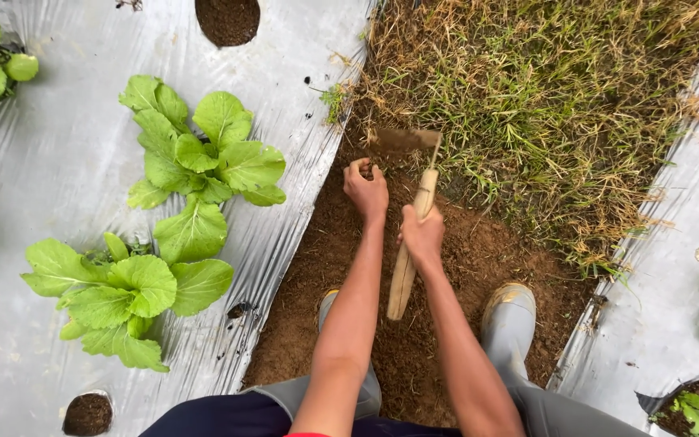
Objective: The person walks between rows of young leafy vegetables planted in plastic mulch and uses a hand hoe to scrape and remove weeds from the soil path. They repeatedly pull up clumps of grass and weeds by hand and toss them aside while continuing to hoe the ground.
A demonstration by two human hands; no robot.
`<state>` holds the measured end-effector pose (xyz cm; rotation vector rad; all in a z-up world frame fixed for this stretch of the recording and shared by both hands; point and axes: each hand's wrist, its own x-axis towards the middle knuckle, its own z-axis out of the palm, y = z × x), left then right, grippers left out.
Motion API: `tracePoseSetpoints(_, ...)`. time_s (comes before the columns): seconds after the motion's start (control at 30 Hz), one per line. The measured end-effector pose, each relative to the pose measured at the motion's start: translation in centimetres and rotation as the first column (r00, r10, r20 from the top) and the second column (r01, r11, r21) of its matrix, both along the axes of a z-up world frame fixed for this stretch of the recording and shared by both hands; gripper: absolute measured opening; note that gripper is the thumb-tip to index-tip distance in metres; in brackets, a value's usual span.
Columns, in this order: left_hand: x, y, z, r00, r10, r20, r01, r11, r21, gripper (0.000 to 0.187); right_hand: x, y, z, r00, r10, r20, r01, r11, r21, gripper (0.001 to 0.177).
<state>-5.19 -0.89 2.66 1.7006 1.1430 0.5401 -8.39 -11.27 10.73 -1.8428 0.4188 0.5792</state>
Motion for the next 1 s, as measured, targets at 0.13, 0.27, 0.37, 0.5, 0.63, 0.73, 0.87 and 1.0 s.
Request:
tracePoseSetpoints(0.13, 0.1, 0.3, -0.8, 1.0, 0.003, -0.004, -0.003, 1.0, 0.002, 0.017, 1.9, -0.3, 0.1, 0.997, -0.055, 0.055, 0.048, 0.991, 0.128, 0.013)
tracePoseSetpoints(0.27, 0.1, 0.4, -1.8, 0.994, 0.104, 0.03, -0.102, 0.993, -0.061, 0.017, 0.2, -1.6, -1.4, 0.996, 0.074, -0.042, -0.072, 0.996, 0.048, 0.017)
tracePoseSetpoints(0.37, 0.3, 0.0, -0.6, 0.989, 0.142, 0.036, -0.14, 0.988, -0.063, 0.022, -0.3, -2.3, -1.1, 0.988, 0.119, -0.097, -0.122, 0.992, -0.024, 0.02)
tracePoseSetpoints(0.5, -0.1, -0.6, -0.3, 0.997, 0.072, 0.007, -0.073, 0.996, 0.046, 0.034, 0.7, -1.7, 2.4, 0.989, 0.116, -0.092, -0.114, 0.993, 0.022, 0.017)
tracePoseSetpoints(0.63, 0.0, -0.8, -3.1, 0.996, 0.001, -0.089, 0.01, 0.993, 0.116, 0.028, 2.2, -0.8, 2.8, 0.999, 0.053, 0.008, -0.053, 0.995, 0.083, 0.01)
tracePoseSetpoints(0.73, -0.1, -0.5, -2.9, 0.993, -0.029, -0.112, 0.043, 0.991, 0.127, 0.027, 2.0, -0.5, 0.9, 0.998, 0.046, 0.035, -0.048, 0.997, 0.068, 0.02)
tracePoseSetpoints(0.87, -0.1, 0.1, -2.4, 0.998, 0.066, 0.021, -0.068, 0.991, 0.112, 0.021, 0.3, -1.7, -1.6, 0.983, 0.154, -0.1, -0.153, 0.988, 0.017, 0.026)
tracePoseSetpoints(1.0, 0.0, 0.0, 1.0, 0.981, 0.192, -0.036, -0.178, 0.956, 0.234, 0.025, 0.7, -2.0, -1.6, 0.977, 0.155, -0.148, -0.165, 0.984, -0.062, 0.032)
